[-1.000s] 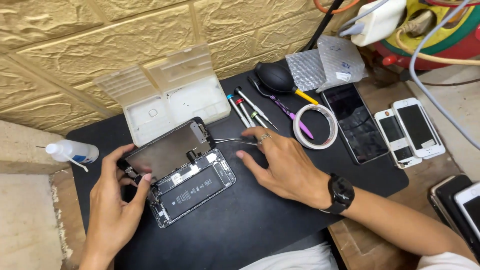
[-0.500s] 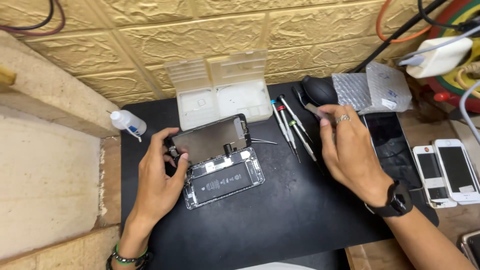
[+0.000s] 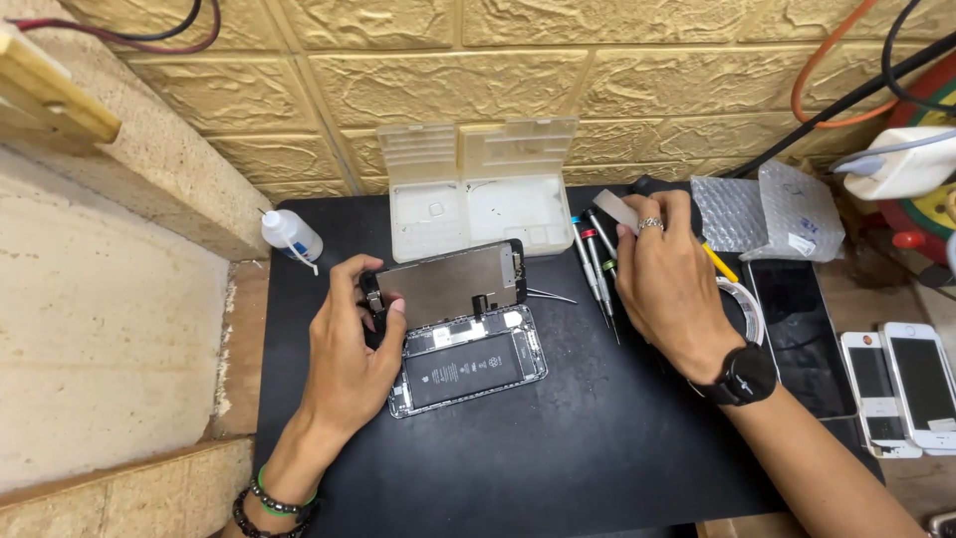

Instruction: The person uses a screwdriver to remove screws from the bottom of a smartphone. They then use a metal prying tool to separate the screen from the phone's body. After opening the device, they use a screwdriver to remove screws from an internal metal bracket.

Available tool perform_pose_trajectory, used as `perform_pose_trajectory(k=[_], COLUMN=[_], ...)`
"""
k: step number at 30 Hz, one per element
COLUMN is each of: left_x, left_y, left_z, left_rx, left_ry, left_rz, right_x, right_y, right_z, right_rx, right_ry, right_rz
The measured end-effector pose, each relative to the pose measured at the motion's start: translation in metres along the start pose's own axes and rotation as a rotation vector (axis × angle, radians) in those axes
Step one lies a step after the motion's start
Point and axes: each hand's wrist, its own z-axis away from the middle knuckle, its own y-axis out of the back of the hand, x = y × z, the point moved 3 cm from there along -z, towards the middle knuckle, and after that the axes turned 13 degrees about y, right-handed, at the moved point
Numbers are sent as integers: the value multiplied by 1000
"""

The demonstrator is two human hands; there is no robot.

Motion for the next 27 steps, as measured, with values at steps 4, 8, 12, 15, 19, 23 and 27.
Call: perform_pose_trajectory(k=[4, 8, 12, 15, 19, 23, 27], left_x=[1, 3, -3, -4, 0, -3, -4], left_y=[-1, 1, -1, 1, 5, 4, 5], left_z=[0, -1, 0, -4, -6, -5, -5], left_rx=[8, 22, 47, 63, 55, 35, 21], left_ry=[-1, -35, -59, -67, -83, -75, -61], left_rz=[-7, 5, 50, 111, 128, 152, 180], right_x=[5, 3, 6, 4, -3, 0, 0], right_y=[4, 5, 0, 9, 20, 19, 27], right_z=[3, 8, 13, 8, 15, 27, 38], right_rx=[-3, 53, 77, 107, 85, 27, 32], right_ry=[34, 104, 97, 88, 66, 57, 26], right_rz=[210, 374, 347, 282, 343, 315, 240])
